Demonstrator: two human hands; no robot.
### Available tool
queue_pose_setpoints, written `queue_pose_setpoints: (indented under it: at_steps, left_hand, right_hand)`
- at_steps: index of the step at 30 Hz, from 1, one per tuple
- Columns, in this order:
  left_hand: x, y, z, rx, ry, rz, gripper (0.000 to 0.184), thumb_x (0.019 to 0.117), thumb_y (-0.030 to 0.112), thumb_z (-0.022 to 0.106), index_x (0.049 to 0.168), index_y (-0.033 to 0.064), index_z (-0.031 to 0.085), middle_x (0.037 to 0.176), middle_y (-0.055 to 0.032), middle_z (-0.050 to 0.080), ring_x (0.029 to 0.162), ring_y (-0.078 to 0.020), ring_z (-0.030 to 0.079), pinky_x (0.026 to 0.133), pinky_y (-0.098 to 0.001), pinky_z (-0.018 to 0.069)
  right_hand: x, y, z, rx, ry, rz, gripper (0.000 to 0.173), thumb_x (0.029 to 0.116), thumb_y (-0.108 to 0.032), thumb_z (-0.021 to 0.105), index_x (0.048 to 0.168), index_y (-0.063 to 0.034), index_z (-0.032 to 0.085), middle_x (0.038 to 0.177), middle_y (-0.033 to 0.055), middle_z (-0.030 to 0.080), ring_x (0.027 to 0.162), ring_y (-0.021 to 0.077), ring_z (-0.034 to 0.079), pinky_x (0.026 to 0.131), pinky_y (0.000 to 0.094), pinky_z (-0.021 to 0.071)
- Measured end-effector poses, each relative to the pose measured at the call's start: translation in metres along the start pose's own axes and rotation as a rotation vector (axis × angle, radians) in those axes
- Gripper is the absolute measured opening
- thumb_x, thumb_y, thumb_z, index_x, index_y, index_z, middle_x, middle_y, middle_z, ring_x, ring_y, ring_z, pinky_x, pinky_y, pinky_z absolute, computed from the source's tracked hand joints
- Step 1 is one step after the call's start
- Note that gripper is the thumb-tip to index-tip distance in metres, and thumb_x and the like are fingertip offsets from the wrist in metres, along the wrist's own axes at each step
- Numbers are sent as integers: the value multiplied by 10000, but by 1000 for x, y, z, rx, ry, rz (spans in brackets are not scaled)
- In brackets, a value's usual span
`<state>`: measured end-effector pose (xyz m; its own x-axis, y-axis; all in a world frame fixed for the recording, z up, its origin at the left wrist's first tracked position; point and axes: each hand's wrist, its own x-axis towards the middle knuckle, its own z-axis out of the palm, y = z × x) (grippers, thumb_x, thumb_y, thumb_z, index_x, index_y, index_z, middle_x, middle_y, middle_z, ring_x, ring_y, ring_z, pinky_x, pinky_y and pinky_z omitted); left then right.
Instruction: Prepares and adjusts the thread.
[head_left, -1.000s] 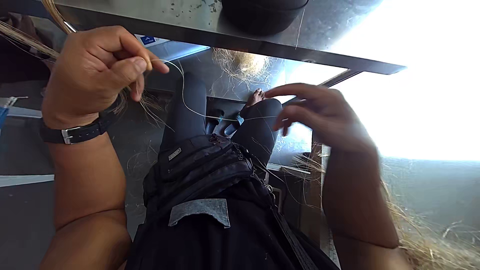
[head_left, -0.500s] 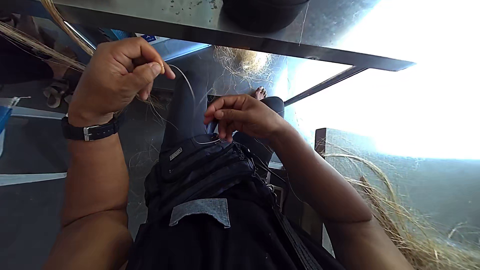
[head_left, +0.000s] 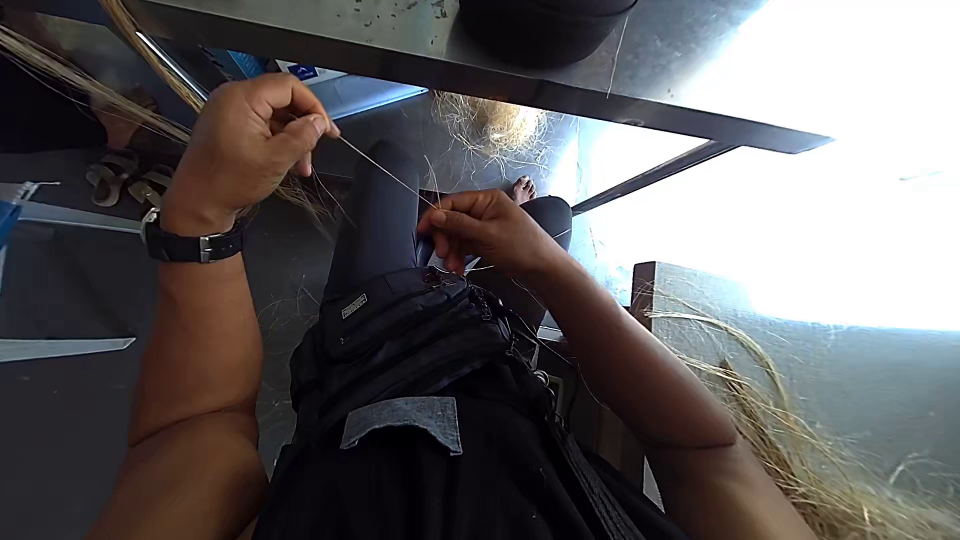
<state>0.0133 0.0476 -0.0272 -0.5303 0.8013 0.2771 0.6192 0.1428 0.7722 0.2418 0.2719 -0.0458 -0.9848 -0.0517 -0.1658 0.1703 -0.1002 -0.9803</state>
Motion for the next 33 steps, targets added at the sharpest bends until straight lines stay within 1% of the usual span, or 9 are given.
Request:
queue_pose_setpoints:
  at_steps: [3, 5, 7, 10, 14, 16, 21, 29, 33]
  left_hand:
    - [-5, -8, 4, 365, 114, -147, 292, 1038, 284, 541, 1215, 82, 656, 1164, -156, 653, 880, -223, 667, 784, -421, 567]
    - [-9, -10, 7, 367, 192, -116, 326, 1049, 310, 527, 1228, 73, 662, 1178, -165, 641, 907, -210, 636, 778, -384, 530]
    - [-16, 0, 17, 211, 198, -55, 323, 1073, 321, 520, 1133, 49, 685, 997, -79, 677, 810, -99, 627, 728, -283, 531]
    - [-27, 31, 47, -94, -157, -19, 372, 1093, 304, 454, 1006, 69, 729, 794, 17, 684, 645, -54, 630, 590, -259, 570]
    - [-23, 39, 116, -99, -597, -145, 421, 1091, 422, 451, 1299, 141, 685, 818, 8, 683, 589, -88, 613, 534, -293, 547]
    - [-15, 38, 145, -174, -499, -216, 418, 1094, 385, 472, 1365, 122, 650, 827, -11, 693, 580, -101, 603, 525, -285, 529]
    - [2, 35, 169, -455, -252, -213, 324, 1099, 223, 481, 1100, 54, 758, 639, 7, 590, 499, -78, 505, 460, -216, 427]
    - [17, 8, 110, -291, -28, -230, 384, 1114, 299, 437, 1089, 62, 737, 680, 19, 626, 534, -84, 568, 499, -238, 510]
    - [18, 0, 73, -166, 82, -233, 367, 1110, 323, 448, 942, 82, 669, 716, 46, 617, 545, -53, 577, 521, -228, 531]
  right_hand:
    - [-13, 4, -17, -284, 94, 0, 233, 1081, -120, 527, 1086, 12, 719, 725, 70, 693, 557, 129, 656, 503, 271, 583]
    - [-21, 8, -23, -360, 168, 36, 225, 1078, -138, 543, 1085, -14, 731, 732, 54, 699, 554, 121, 656, 506, 265, 584]
    - [-26, 14, -25, -376, 222, 39, 216, 1073, -141, 557, 1076, -21, 738, 725, 43, 700, 547, 115, 653, 504, 259, 582]
    - [-28, 24, -27, -372, 248, 13, 217, 1074, -143, 555, 1087, -23, 735, 725, 41, 700, 549, 117, 655, 506, 264, 584]
    - [-27, 35, -27, -402, 229, -15, 224, 1071, -164, 565, 1065, -30, 743, 705, 33, 691, 539, 100, 640, 503, 261, 570]
    - [-28, 38, -29, -453, 199, -30, 227, 1062, -159, 571, 1019, -26, 749, 694, 28, 682, 543, 92, 632, 518, 267, 568]
    - [-29, 44, -39, -600, 173, -104, 241, 1051, -170, 572, 952, -71, 769, 683, 0, 652, 543, 66, 569, 527, 274, 508]
    - [-27, 42, -49, -671, 113, -96, 246, 1061, -187, 569, 967, -104, 781, 682, -23, 640, 547, 56, 536, 516, 266, 459]
    - [-26, 43, -54, -646, 102, -54, 251, 1063, -191, 566, 971, -111, 785, 666, -27, 638, 531, 55, 529, 509, 265, 455]
